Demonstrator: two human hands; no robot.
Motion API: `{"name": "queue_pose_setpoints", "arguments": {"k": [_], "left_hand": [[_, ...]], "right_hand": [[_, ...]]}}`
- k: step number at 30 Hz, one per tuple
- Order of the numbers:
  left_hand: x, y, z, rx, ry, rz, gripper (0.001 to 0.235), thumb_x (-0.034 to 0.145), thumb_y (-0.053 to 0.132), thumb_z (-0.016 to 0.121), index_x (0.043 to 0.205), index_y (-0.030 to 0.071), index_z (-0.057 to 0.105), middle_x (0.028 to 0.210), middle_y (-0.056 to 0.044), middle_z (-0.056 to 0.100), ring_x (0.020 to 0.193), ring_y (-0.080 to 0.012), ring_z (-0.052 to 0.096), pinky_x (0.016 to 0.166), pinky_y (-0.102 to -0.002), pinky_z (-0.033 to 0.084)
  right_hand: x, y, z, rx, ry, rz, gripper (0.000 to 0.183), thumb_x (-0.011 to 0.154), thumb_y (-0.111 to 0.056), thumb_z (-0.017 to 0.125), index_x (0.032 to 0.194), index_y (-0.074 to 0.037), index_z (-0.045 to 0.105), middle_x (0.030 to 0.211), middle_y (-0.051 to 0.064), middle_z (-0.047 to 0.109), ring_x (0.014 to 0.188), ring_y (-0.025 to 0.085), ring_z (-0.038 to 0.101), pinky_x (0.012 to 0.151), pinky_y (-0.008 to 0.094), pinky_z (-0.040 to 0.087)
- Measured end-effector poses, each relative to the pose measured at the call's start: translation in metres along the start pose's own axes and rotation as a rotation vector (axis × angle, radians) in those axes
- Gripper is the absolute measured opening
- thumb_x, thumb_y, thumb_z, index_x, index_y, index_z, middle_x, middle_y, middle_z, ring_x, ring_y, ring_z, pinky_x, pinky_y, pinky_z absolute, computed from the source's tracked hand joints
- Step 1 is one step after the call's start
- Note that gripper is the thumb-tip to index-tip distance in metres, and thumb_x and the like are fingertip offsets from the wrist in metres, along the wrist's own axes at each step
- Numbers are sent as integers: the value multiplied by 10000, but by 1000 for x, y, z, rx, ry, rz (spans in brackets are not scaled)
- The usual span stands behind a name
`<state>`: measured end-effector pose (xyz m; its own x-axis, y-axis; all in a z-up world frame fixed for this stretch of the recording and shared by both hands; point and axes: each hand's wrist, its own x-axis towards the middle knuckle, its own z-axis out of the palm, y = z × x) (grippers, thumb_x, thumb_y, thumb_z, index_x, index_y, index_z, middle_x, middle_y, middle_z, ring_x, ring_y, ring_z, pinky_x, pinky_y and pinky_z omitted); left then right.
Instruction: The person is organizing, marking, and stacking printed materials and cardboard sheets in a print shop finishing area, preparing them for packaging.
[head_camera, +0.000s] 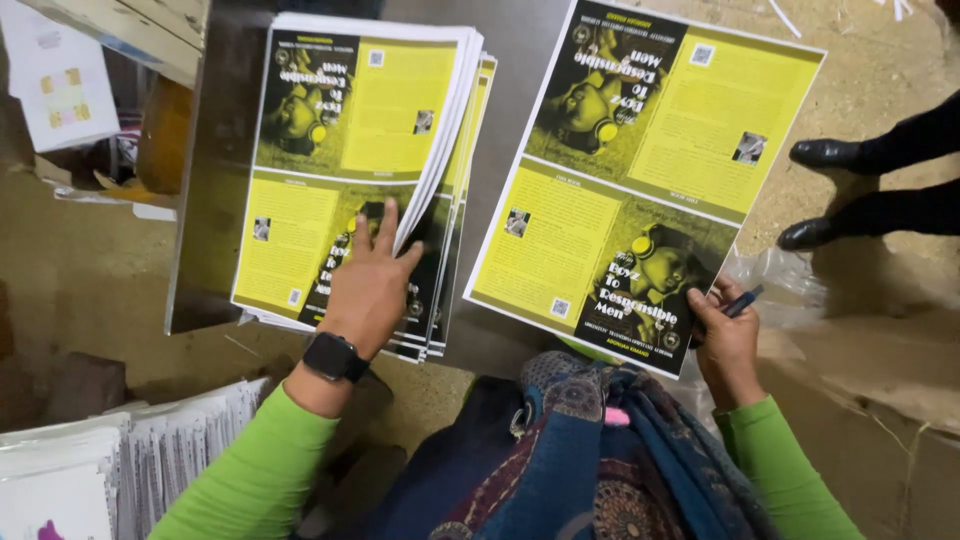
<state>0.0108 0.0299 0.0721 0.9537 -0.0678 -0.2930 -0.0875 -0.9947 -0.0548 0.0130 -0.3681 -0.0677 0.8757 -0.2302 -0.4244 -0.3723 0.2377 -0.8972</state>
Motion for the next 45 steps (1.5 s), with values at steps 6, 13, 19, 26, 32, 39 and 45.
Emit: {"name": "queue_pose_setpoints", "arguments": {"k": [6,13,19,26,32,39,45], "left_hand": [[-8,-24,-12,-20,-12,-68,496,854,247,509,1350,264,533,1484,-162,404,987,-452,639,691,-570,587],[-37,-95,-73,7,44,-267,504,868,237,526,1319,460,536,1318,20,585,895,-336,715,748,-468,597],[-74,-142,-98,5,314,-336,460,905,205,544,1346,319,609,1165,-37,680,665,-304,647,527,-442,538],[-82,-164,-90,-92,425,-390,462,894,181,504,1326,282,634,1220,-59,656,828,-400,642,612,-516,492],[-75,-163,-83,-57,415,-350,438,923,191,524,1347,270,604,1182,-65,661,657,-336,645,463,-457,497],[-85,-162,-91,-57,440,-329,472,893,164,554,1345,282,621,1085,-81,679,660,-377,653,519,-498,509],[-86,-159,-89,-31,410,-348,472,908,205,534,1364,306,609,1099,-58,680,687,-339,661,508,-463,512]], "right_hand": [[0,4,24,16,-16,-12,378,837,-53,705,1189,-131,591,835,4,667,633,114,660,496,210,550],[35,63,54,81,-196,35,419,815,3,702,1199,-89,564,850,52,686,683,168,672,571,333,592],[-15,31,161,-205,-326,34,401,802,-105,715,1159,-129,534,905,46,586,815,155,572,711,277,502],[-36,56,266,-327,-470,127,879,775,-227,723,1491,-52,244,1470,154,433,1328,272,443,1076,383,389],[-37,24,267,-163,-476,301,357,895,-56,500,1237,-52,604,1027,113,648,915,249,629,702,375,575],[-52,-23,276,151,-235,557,258,933,55,479,1179,63,401,941,184,489,775,280,560,839,469,596],[-21,15,270,22,-442,480,354,992,-1,412,689,-157,315,592,6,286,509,132,332,492,280,323]]}}
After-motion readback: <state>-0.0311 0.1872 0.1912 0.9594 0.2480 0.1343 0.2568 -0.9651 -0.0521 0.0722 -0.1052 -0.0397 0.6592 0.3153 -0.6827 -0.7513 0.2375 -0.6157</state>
